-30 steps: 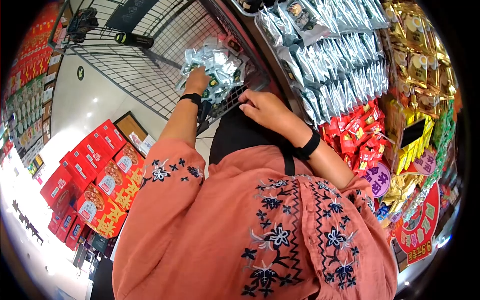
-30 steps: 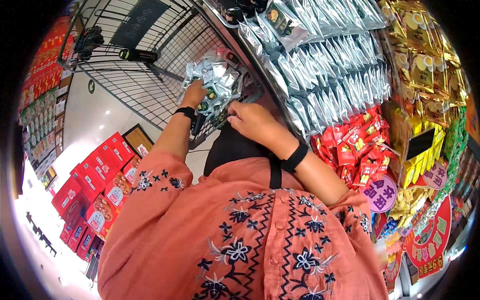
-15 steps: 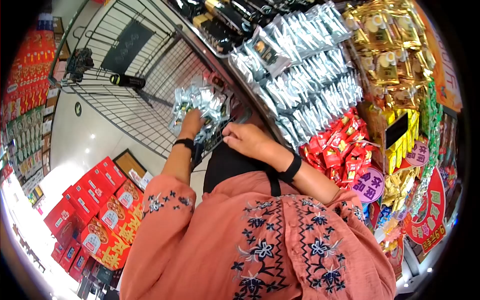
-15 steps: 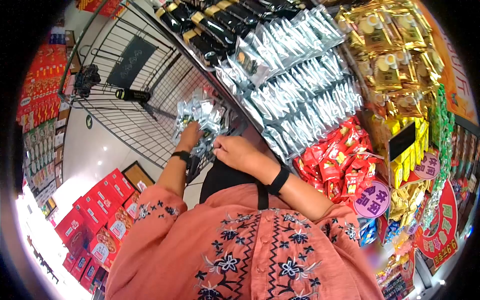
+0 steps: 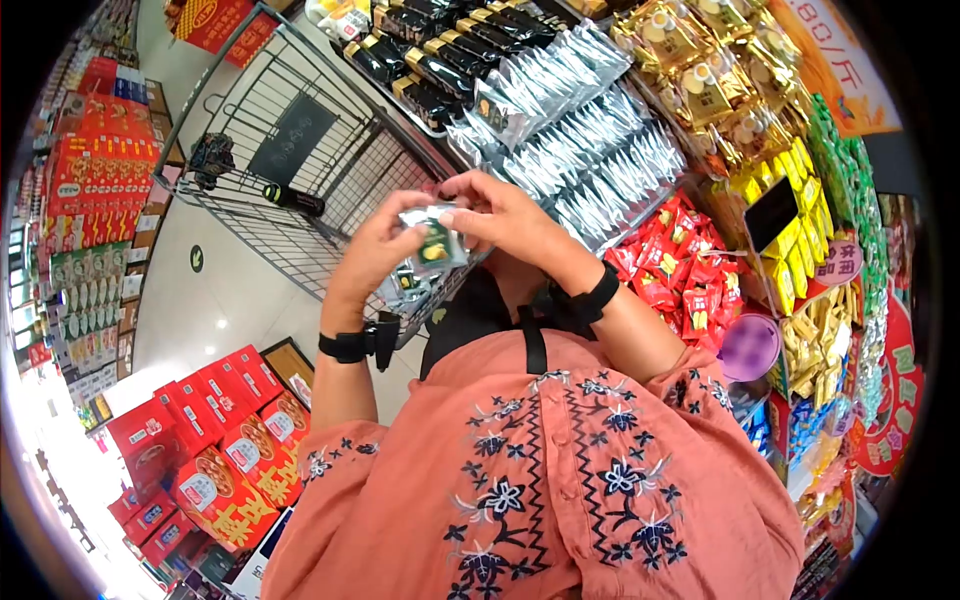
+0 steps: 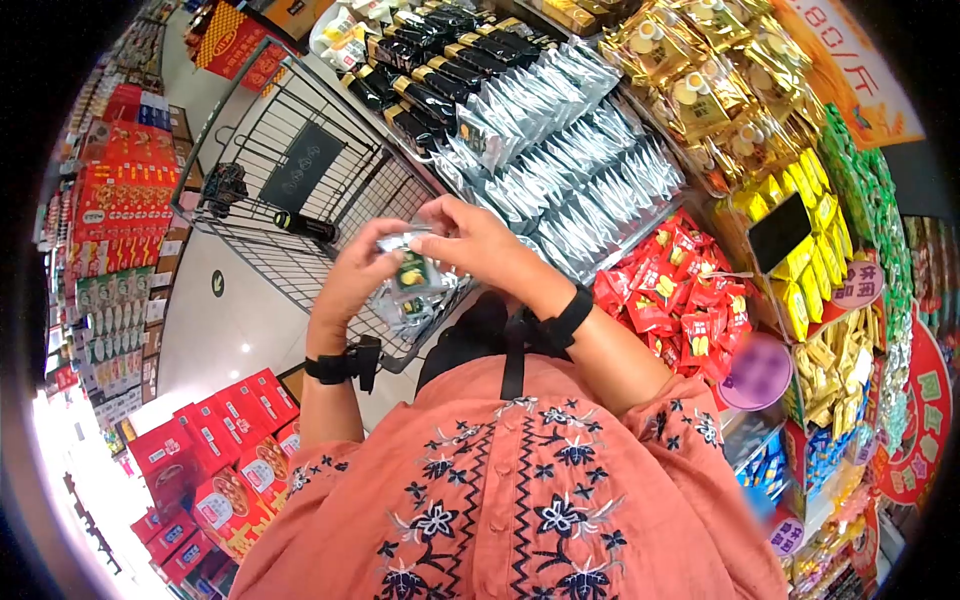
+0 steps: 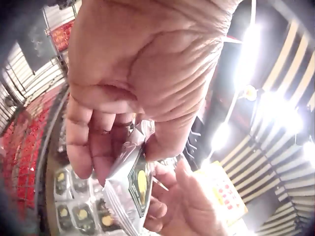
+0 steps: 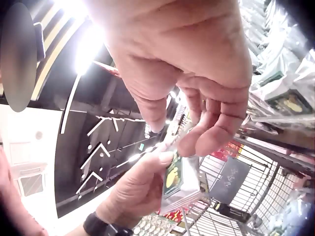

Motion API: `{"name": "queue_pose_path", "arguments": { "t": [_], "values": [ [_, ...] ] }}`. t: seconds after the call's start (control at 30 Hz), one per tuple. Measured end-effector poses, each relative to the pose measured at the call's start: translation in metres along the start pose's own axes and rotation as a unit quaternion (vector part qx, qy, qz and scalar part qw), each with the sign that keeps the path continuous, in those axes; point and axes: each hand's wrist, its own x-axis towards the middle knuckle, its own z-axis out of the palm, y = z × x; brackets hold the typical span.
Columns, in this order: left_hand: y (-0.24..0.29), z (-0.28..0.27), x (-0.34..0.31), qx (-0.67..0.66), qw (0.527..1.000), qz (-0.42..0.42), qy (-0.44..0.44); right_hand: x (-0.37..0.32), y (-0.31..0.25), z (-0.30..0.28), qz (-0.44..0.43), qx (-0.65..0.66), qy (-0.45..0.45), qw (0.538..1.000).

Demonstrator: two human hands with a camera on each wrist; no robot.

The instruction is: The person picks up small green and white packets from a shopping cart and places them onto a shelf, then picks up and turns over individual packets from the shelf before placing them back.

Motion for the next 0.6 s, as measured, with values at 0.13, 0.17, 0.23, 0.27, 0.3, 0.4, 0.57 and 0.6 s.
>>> {"name": "queue_pose_path", "arguments": {
  "t": [0.13,0.17,0.23,0.27,0.3,0.4,0.57,0.6],
  "values": [
    [0.01,0.03,0.01,-0.024,1.0,-0.009,0.003,-0.015,-0.004,-0.014,0.038,0.009,-0.018,0.999],
    [0.01,0.033,0.011,-0.018,1.0,-0.007,0.014,-0.017,0.002,-0.018,0.044,0.022,-0.002,0.999],
    [0.012,0.038,0.012,-0.038,0.999,-0.018,0.009,-0.022,0.007,-0.023,0.026,0.076,0.042,0.996],
    [0.012,0.04,0.012,-0.048,0.999,-0.025,0.007,-0.024,0.008,-0.026,0.018,0.103,0.064,0.992],
    [0.009,0.042,0.011,-0.041,0.999,-0.032,0.014,-0.026,0.005,-0.028,0.007,0.132,0.073,0.989],
    [-0.003,0.037,0.015,-0.057,0.997,-0.053,-0.003,-0.029,0.005,-0.027,-0.025,0.216,0.129,0.968],
    [-0.01,0.034,0.051,-0.036,0.995,-0.016,0.09,-0.014,0.029,-0.047,-0.123,-0.153,0.209,0.958],
    [-0.007,0.032,0.061,-0.008,0.995,-0.002,0.097,-0.009,0.033,-0.051,-0.156,-0.226,0.229,0.934]
  ]
}}
